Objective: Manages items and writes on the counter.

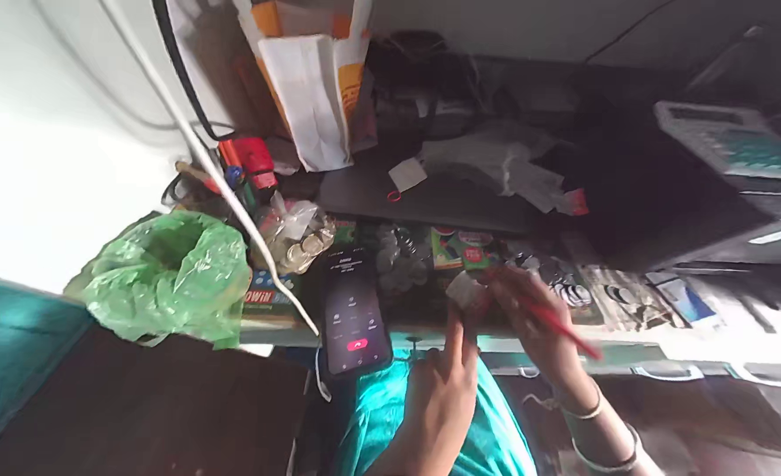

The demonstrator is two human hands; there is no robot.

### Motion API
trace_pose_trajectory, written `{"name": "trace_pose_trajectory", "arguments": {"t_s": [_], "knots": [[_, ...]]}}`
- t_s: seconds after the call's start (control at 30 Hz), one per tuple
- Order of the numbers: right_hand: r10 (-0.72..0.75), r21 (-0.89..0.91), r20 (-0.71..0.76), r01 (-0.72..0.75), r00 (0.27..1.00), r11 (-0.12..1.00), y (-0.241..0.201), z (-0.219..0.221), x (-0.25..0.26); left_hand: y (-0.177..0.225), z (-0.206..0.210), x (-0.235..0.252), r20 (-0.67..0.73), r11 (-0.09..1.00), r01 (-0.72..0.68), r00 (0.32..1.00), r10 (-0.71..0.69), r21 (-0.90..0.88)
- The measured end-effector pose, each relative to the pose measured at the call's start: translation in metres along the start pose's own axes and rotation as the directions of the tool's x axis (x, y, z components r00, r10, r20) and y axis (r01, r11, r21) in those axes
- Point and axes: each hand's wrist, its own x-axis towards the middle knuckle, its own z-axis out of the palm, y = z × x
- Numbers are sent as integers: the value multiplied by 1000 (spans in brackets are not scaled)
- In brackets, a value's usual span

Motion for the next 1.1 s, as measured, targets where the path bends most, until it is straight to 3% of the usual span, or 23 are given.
{"name": "trace_pose_trajectory", "arguments": {"t_s": [0.07,0.13,0.27,0.37,0.4,0.47,0.53,0.57,0.63,0.73,0.8,0.97,1.03,1.1], "knots": [[-87,-227,35,93,996,969,4,-6,-7,-1,3,0,-17,1000,7,1000,-7,21],[-125,-388,164,181,978,904,6,-16,-17,1,2,0,4,999,29,1000,-29,-31],[-228,-430,316,353,921,831,13,-22,-33,2,-32,1,16,929,79,997,-79,-361],[-331,-376,288,424,899,824,11,-28,-35,-2,-58,-3,40,757,86,996,-79,-647],[-335,-357,265,415,904,837,7,-32,-29,-3,-58,-7,56,592,101,994,-95,-799],[-311,-357,138,341,940,870,-3,-33,-4,-6,-61,-12,268,106,278,958,-105,-955],[-255,-478,77,260,964,839,-7,-28,37,-3,-61,-17,544,-413,468,834,-86,-782],[-199,-548,110,227,974,805,-6,-25,58,0,-58,-20,631,-620,454,771,-87,-640],[-91,-658,190,196,978,728,0,-14,101,2,-52,-25,728,-836,351,681,-81,-421],[160,-770,261,105,952,630,-1,-3,142,2,-50,-37,789,-898,293,607,-89,-327],[232,-752,272,56,934,656,-3,-3,145,-2,-51,-47,795,-883,295,592,-131,-365],[101,-402,163,-27,981,915,-17,-36,85,-12,-60,-51,865,-864,299,432,-256,-405],[75,-281,45,-59,996,958,-15,-53,48,-16,-60,-52,875,-883,284,425,-234,-374],[25,-175,-98,-41,995,984,-17,-66,12,-20,-58,-56,860,-877,321,479,-176,-358]]}}
